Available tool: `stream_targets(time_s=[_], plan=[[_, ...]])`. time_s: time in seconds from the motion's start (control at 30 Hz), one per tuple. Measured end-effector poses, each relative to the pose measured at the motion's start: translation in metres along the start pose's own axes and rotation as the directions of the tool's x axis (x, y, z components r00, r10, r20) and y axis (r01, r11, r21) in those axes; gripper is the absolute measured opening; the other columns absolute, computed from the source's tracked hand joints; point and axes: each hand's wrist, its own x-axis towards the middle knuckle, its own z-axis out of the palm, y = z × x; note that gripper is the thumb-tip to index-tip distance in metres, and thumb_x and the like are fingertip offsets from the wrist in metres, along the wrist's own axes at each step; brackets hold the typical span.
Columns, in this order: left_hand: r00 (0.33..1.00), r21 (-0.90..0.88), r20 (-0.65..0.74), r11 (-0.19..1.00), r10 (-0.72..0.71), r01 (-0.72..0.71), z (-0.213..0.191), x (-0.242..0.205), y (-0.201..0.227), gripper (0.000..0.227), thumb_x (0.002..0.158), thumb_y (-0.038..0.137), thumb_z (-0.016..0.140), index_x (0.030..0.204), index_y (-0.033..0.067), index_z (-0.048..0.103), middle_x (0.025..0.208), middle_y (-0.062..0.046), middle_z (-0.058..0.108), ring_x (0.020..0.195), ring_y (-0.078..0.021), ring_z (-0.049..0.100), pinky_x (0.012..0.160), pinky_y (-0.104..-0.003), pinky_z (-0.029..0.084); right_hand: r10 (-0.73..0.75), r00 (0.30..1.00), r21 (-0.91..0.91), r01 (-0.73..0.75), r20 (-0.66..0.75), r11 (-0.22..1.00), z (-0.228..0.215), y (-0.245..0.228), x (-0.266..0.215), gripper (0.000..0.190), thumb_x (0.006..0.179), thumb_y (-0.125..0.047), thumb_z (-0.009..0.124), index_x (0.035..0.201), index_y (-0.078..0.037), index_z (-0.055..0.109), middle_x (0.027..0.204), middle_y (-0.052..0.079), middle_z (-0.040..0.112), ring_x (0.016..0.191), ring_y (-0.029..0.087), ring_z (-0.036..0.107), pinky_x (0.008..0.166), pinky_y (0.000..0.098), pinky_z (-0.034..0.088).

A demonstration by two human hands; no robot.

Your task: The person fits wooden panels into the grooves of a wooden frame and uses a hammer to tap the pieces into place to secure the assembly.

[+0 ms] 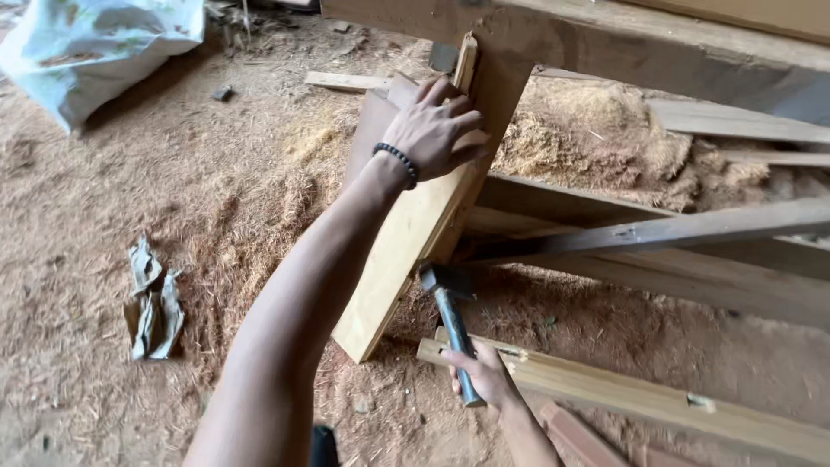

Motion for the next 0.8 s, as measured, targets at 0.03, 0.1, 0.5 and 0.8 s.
stream_targets(time_s=[0.03,0.1,0.5,0.8], plan=[[1.0,-0.024,0.003,1.0,0.013,-0.013,0.001,0.0,0.002,0.029,0.096,0.052,0.069,0.108,0.0252,0.071,0.106,-0.005,0.07,0.111,-0.036,0.056,0.105,-0.052,0.04,0.004,1.0,0.016,-0.004,-0.022,1.0,0.021,0.0,-0.004,0.054,0.082,-0.02,0.081,0.121,0.003,0.052,0.067,0.013,0.062,0.042,0.019,0.058,0.035,0.0307,0.053],[0.995,-0.111,0.095,0.994,-0.01,0.02,0.002,0.008,0.004,0.032,0.09,0.057,0.074,0.11,0.0323,0.076,0.108,-0.002,0.07,0.109,-0.031,0.054,0.101,-0.052,0.04,-0.097,0.978,0.117,0.12,-0.187,0.986,0.057,-0.007,-0.008,0.061,0.081,-0.012,0.081,0.13,0.005,0.049,0.076,0.014,0.063,0.043,0.016,0.05,0.033,0.0265,0.044],[0.962,-0.395,-0.274,0.913,-0.014,-0.1,-0.083,-0.026,0.137,0.027,0.085,0.041,0.078,0.102,0.0215,0.072,0.095,-0.004,0.062,0.095,-0.0273,0.058,0.08,-0.042,0.049,-0.633,0.548,-0.182,0.66,-0.547,0.729,0.117,-0.059,-0.023,0.053,0.081,-0.014,0.086,0.121,-0.008,0.052,0.099,-0.001,0.051,0.09,0.009,0.054,0.084,0.0325,0.051],[0.806,-0.702,0.346,0.437,-0.48,0.562,-0.06,-0.15,0.047,0.089,0.08,0.05,0.086,0.151,0.013,0.046,0.13,-0.028,0.063,0.123,-0.0511,0.059,0.106,-0.063,0.047,-0.652,0.606,-0.227,0.629,-0.456,0.743,0.091,-0.062,-0.03,0.056,0.076,-0.018,0.089,0.119,-0.011,0.053,0.094,0.0,0.044,0.087,0.012,0.05,0.08,0.0346,0.047]])
